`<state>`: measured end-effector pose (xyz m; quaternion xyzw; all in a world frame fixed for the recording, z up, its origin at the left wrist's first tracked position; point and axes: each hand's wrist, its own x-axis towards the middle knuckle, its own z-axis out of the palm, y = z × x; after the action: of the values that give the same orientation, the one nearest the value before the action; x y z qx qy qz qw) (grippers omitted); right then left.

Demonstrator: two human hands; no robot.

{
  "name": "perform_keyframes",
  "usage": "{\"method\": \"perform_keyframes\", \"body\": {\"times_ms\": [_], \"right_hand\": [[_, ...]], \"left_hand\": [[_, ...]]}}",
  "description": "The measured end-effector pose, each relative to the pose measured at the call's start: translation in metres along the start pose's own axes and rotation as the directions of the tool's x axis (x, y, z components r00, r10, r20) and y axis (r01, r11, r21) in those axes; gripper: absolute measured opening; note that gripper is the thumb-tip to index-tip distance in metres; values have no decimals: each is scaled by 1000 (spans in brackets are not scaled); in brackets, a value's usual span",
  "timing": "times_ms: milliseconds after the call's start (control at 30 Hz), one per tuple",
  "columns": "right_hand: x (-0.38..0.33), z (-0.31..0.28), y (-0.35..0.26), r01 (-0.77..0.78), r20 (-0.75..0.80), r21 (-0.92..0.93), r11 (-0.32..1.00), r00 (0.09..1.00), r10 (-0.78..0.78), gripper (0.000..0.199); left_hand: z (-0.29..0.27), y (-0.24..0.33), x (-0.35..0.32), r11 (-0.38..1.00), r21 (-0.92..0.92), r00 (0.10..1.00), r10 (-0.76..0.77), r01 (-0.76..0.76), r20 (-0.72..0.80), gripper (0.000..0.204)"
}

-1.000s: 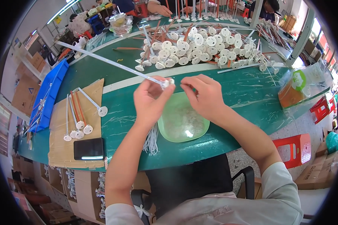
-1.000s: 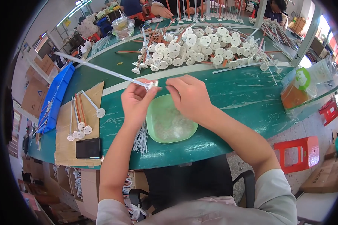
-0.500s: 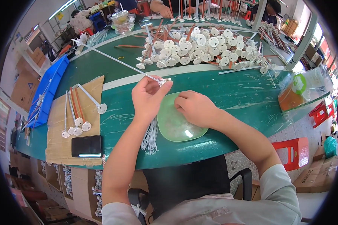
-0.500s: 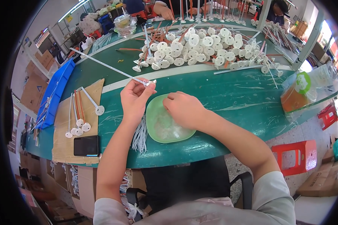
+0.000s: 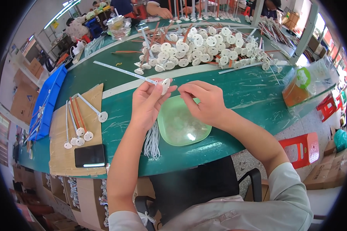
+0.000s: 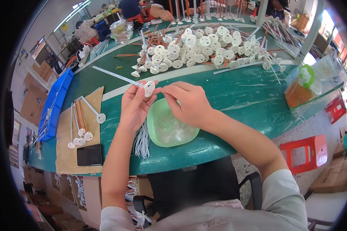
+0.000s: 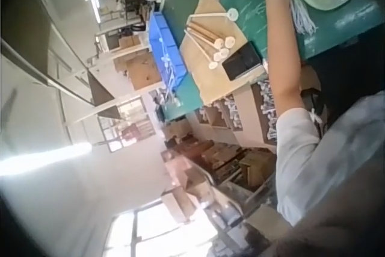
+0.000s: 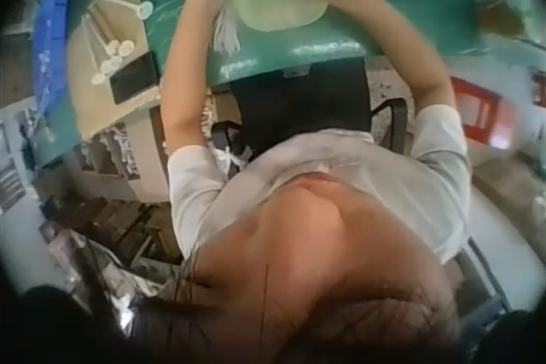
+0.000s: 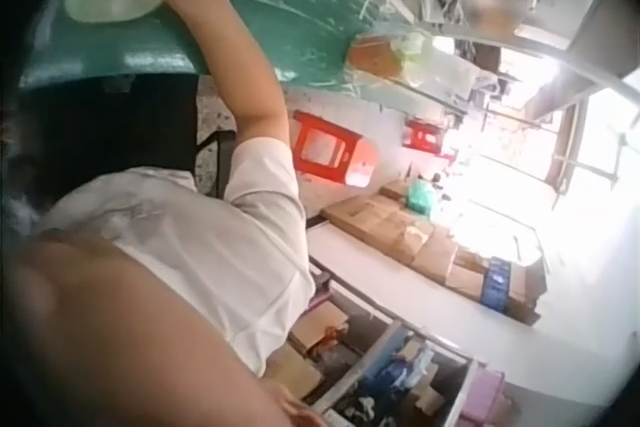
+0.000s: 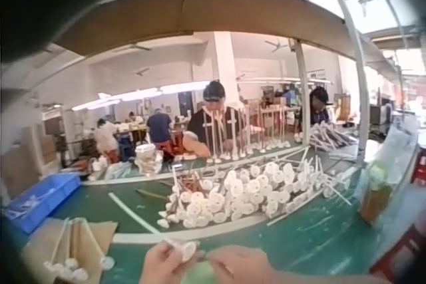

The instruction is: Assembling small white plastic components and wire ties at an industrial workbench.

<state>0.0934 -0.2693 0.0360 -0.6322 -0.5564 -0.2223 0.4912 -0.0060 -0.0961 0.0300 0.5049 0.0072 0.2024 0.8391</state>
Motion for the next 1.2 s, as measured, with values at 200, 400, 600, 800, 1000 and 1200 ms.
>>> {"method": "perform_keyframes", "body": {"times_ms": [200, 400, 600, 800, 1000, 1200], "right_hand": [[4, 0, -19, -44, -106, 138, 989, 993, 59, 17], [-3, -1, -10, -179, -74, 290, 940, 975, 208, 10], [-3, 0, -10, -308, 30, 483, 820, 941, 336, 8], [-6, -5, -11, -147, -74, 376, 915, 979, 188, 5], [-10, 2, -20, -123, -171, 335, 934, 967, 189, 6], [-8, 1, -19, -127, -130, 368, 921, 974, 185, 6]], "left_hand": [[-2, 1, -4, 993, -94, 990, -60, 73, 131, 28], [2, -4, -4, 986, -167, 984, 8, 22, 178, 30], [1, -7, -1, 984, -171, 979, 89, -58, 183, 42], [8, -11, -8, 981, -185, 975, 94, -56, 202, 40], [13, -12, -15, 976, -199, 981, 119, -87, 155, 38], [13, -9, -16, 979, -182, 986, 119, -96, 118, 37]]}}
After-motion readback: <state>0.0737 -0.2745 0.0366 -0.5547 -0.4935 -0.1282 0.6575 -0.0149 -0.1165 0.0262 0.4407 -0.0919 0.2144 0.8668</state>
